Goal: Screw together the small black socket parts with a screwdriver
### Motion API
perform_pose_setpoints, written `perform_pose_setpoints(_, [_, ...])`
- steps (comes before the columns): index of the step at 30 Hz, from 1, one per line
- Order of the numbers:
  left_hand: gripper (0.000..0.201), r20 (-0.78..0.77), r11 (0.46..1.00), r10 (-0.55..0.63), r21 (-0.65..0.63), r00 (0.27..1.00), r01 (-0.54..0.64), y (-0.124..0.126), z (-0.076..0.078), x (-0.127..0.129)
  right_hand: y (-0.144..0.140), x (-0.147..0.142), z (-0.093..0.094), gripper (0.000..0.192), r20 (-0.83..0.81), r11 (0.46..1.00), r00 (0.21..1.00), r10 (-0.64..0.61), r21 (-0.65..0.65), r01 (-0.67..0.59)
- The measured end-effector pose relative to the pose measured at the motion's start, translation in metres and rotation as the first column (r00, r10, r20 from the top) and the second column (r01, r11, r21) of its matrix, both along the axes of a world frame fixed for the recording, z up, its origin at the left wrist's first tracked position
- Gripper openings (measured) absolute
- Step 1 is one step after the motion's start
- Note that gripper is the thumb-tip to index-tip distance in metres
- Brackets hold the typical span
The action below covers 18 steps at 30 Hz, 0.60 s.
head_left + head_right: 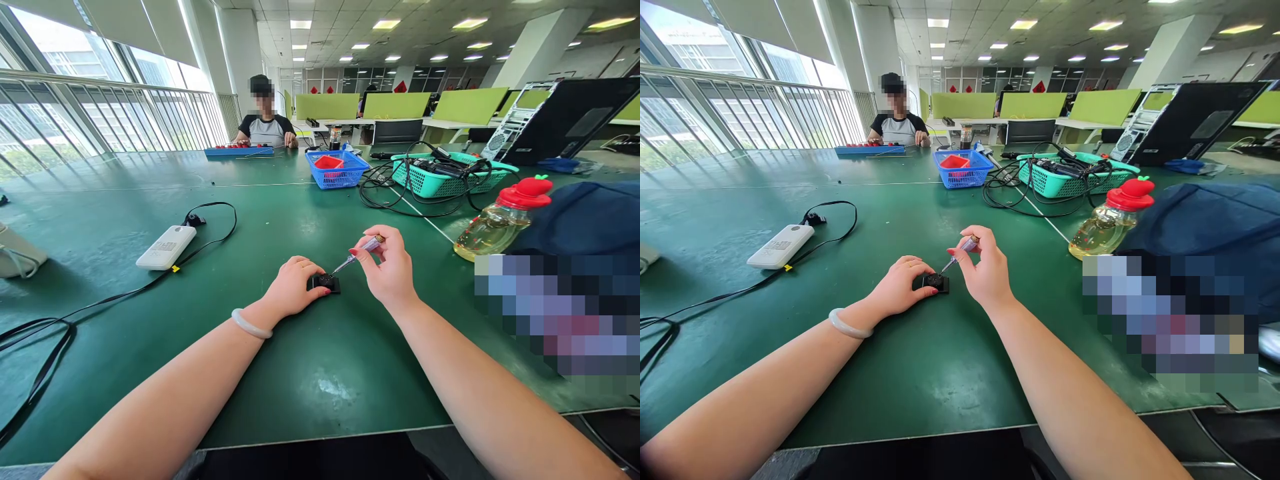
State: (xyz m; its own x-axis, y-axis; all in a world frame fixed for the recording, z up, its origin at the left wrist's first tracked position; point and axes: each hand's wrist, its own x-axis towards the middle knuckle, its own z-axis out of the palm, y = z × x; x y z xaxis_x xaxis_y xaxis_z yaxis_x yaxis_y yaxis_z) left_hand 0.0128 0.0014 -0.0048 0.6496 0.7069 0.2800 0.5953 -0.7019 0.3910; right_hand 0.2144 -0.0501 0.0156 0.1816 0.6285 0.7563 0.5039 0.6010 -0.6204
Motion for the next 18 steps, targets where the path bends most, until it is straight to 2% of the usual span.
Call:
perform_pose_setpoints(5, [0.028,0.011,1.0,-0.006,0.002,1.0,0.006,0.0,-0.001,0.0,-0.002,0.001,0.003,0.024,0.032,0.998,0.999,-0.027,-0.055,0.029])
perform_pose_setpoints(10, [0.028,0.021,1.0,-0.028,0.007,0.999,0.028,0.0,0.0,0.0,-0.008,-0.002,0.01,0.028,0.037,0.993,0.998,0.045,-0.107,-0.041])
perform_pose_setpoints(14, [0.026,0.027,0.999,-0.044,0.001,0.999,0.044,0.001,0.001,0.0,-0.009,-0.006,0.01,0.034,-0.044,0.98,0.991,0.13,-0.147,-0.135])
perform_pose_setpoints(18, [0.027,0.031,0.998,-0.064,-0.008,0.997,0.064,0.001,0.001,-0.001,-0.001,-0.002,0.005,0.037,-0.179,0.973,0.977,0.112,-0.182,-0.145])
